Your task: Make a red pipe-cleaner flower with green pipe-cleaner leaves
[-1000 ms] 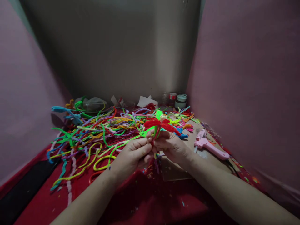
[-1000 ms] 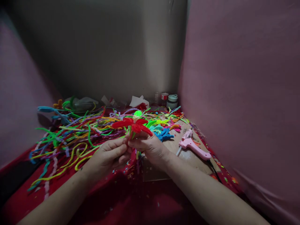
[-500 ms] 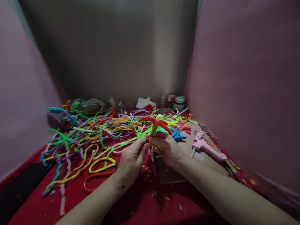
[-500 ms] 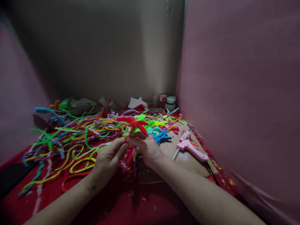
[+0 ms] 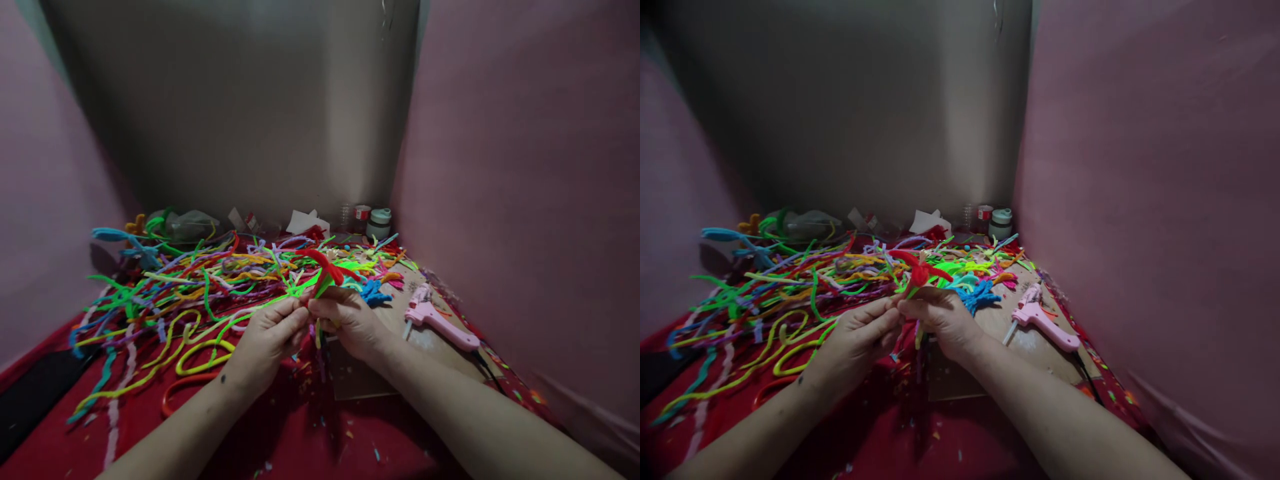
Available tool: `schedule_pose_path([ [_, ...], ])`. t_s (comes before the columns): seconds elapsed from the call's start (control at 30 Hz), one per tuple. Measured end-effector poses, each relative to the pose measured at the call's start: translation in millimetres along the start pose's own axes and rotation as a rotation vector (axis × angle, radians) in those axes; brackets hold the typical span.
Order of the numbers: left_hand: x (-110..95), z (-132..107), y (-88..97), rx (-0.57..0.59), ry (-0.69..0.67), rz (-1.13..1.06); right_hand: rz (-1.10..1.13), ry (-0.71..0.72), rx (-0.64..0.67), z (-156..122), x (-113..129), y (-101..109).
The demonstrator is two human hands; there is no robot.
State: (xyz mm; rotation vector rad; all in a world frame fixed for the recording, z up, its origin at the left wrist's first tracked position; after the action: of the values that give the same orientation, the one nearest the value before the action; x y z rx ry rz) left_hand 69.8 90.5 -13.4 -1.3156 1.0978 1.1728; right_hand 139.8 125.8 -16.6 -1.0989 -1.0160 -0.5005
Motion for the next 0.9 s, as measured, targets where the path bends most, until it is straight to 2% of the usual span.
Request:
schedule_pose_path([
  [0.1,10.2,-0.6,-8.5,0.109,0.104,-0.148,-0.010,0.013,0.010,-0.4,1.0,-1.7],
  [0.27,15.5,-3.0,-19.2,0.253,0.149,-0.271,-0.011,-0.017,0.031,-1.8,-2.8,-2.3],
  [0.37,13.7,-4.1,-21.2,0.271,0.148,-0.243,-0.016,0.027,-0.002,-2.6,1.8,-0.1],
  [0.43,9.7,-3.6,-18.3,0.236,0.108,-0.138,-0.004,0.038,-0.039,-2.8,3.6,1.7],
  [0.53,-3.8,-1.7,-7.7,0.119,-0.069,0.179,0.031,0.048,-0.081,-3.0,5.3,2.8],
  [0.63,-25.6,-5.2,-2.7,0.001,-0.397,0.538,0.040,0.077,-0.102,-3.4,6.8,3.5],
  [0.73,-35.9,-12.7,-5.8,-0.069,-0.670,0.768,0.040,0.106,-0.101,-4.3,6.9,3.4],
  [0.83,-37.0,-15.4,-6.8,-0.095,-0.784,0.813,0.027,0.145,-0.094,-5.2,7.8,3.1],
  [0.9,-35.5,-12.8,-3.4,-0.115,-0.757,0.768,0.011,0.165,-0.091,-5.5,8.7,2.9],
])
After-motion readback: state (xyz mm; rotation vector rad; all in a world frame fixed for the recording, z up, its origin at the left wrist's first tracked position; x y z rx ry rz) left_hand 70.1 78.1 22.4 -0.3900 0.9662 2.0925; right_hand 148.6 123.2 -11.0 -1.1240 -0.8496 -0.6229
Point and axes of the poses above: each hand's wrist, its own z-axis towards the middle knuckle, its own y-axis out of the back of the hand, x = y × z, the point moved 10 cm from there along z, towards the middle knuckle, and after that the axes turned 9 degrees about -x, right-handed, at the moved point
